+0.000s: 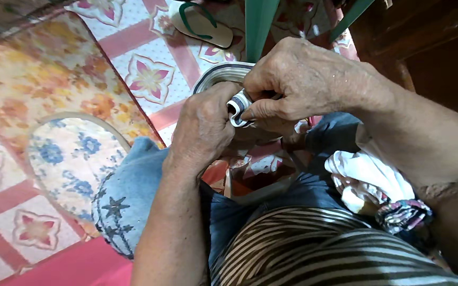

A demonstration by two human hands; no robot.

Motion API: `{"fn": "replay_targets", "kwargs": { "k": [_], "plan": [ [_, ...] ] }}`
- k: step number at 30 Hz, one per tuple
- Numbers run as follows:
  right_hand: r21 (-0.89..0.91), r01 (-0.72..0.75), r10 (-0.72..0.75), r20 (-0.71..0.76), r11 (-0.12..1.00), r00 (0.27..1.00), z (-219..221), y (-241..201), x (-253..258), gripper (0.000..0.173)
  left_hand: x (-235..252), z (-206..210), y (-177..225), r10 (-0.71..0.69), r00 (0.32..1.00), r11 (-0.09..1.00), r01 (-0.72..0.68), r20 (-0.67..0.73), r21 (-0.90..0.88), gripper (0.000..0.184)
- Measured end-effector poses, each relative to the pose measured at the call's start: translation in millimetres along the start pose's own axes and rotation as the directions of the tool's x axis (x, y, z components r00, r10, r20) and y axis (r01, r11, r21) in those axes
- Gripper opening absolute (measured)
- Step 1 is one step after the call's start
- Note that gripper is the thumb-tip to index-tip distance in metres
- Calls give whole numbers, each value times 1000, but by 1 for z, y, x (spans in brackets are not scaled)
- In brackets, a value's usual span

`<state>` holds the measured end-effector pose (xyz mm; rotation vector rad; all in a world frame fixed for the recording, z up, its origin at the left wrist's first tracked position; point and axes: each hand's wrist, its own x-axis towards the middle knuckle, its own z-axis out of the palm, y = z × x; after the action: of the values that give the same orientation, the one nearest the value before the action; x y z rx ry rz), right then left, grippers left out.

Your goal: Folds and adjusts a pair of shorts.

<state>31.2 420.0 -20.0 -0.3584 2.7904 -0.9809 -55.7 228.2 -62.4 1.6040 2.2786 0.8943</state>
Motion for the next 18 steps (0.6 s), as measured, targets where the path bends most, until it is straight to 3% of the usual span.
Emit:
{"fn": "replay_targets", "kwargs": {
  "k": [7, 18],
  "plan": [
    [-24, -47, 48, 73, 999, 996, 1, 1, 2, 34, 0, 6, -1, -11, 999, 1000, 10, 41, 26, 16],
    [-23, -2, 3, 38, 1000, 999, 1, 1, 1, 34, 1, 4, 1, -25, 998, 1000, 25, 51, 3, 15]
  ]
}}
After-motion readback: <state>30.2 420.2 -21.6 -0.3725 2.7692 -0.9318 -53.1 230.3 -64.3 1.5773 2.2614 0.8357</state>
